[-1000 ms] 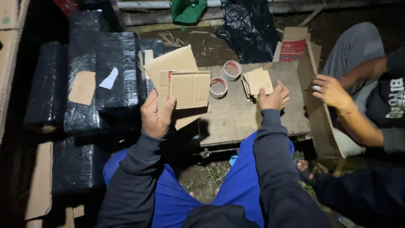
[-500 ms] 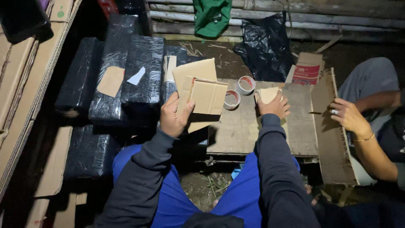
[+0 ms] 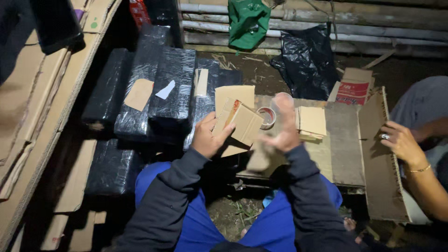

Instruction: The person sits on the ground and assembles small cardboard boxes by folding flaps and applying tape. They handle multiple flat cardboard pieces, fold them into box shapes, and use adhesive tape to secure the edges. A second person works nearby on similar tasks.

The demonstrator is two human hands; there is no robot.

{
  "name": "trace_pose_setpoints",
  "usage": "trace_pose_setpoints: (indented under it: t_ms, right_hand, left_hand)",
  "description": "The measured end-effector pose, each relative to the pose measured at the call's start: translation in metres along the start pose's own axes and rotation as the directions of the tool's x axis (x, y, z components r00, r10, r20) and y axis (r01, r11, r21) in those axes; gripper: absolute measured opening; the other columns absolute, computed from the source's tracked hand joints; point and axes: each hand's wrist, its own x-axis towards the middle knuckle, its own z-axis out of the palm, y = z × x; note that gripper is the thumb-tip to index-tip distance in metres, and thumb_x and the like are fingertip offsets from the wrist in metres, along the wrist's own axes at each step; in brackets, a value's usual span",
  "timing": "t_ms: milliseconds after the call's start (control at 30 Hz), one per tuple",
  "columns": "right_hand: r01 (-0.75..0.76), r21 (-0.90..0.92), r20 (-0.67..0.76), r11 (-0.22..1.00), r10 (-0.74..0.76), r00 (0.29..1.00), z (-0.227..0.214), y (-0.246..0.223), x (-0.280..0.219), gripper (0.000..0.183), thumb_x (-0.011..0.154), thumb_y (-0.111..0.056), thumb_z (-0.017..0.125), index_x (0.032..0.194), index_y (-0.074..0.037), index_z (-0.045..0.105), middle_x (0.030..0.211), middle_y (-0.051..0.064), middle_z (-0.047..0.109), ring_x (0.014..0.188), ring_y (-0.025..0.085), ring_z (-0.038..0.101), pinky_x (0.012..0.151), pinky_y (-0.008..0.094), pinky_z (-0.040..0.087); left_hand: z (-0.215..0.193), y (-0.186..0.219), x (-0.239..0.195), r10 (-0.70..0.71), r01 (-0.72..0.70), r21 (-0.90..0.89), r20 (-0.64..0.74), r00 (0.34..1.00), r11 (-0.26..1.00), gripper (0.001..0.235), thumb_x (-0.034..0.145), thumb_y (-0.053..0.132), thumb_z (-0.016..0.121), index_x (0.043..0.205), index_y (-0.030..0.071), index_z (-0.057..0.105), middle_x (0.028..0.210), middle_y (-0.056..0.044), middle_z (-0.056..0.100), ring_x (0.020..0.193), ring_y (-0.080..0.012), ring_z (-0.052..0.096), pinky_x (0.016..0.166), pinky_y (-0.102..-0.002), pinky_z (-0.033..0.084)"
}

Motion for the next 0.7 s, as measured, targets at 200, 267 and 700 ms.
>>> trace_pose_setpoints:
  t_ms: [200, 267, 700]
  right_hand:
    - [0.01, -0.027, 0.162, 1.0, -0.005, 0.987, 0.004, -0.072, 0.023, 0.099, 0.072, -0.04, 0.096, 0.151, -0.007, 0.047, 0.152, 0.019, 0.052, 0.139, 0.035, 0.054, 0.114, 0.042, 0.048]
    - [-0.022, 0.031, 0.129, 0.999, 0.018, 0.992, -0.005, -0.06, 0.022, 0.099, 0.071, -0.041, 0.097, 0.149, -0.005, 0.047, 0.15, 0.021, 0.053, 0.136, 0.036, 0.056, 0.111, 0.04, 0.05]
    - [-0.792, -0.51, -0.38, 0.335, 0.738, 0.557, -0.046, 0.104, -0.062, 0.088, 0.067, -0.055, 0.09, 0.134, -0.008, 0.057, 0.138, 0.025, 0.055, 0.13, 0.046, 0.049, 0.107, 0.055, 0.04]
  left_hand:
    - [0.005, -0.012, -0.001, -0.006, 0.007, -0.102, 0.008, 1.0, 0.995, 0.019, 0.102, 0.012, 0.061, 0.108, -0.002, 0.072, 0.102, -0.017, 0.07, 0.091, -0.0322, 0.071, 0.079, -0.038, 0.054]
    - [0.006, -0.013, 0.0, 0.022, -0.022, -0.051, -0.006, 1.0, 0.998, 0.019, 0.102, 0.011, 0.06, 0.108, -0.003, 0.071, 0.101, -0.018, 0.069, 0.091, -0.0335, 0.07, 0.079, -0.038, 0.054]
    - [0.0, -0.009, 0.002, -0.003, 0.002, -0.009, -0.077, 0.997, 1.0, 0.019, 0.104, 0.012, 0.061, 0.104, -0.004, 0.07, 0.098, -0.018, 0.069, 0.088, -0.0333, 0.07, 0.078, -0.037, 0.053]
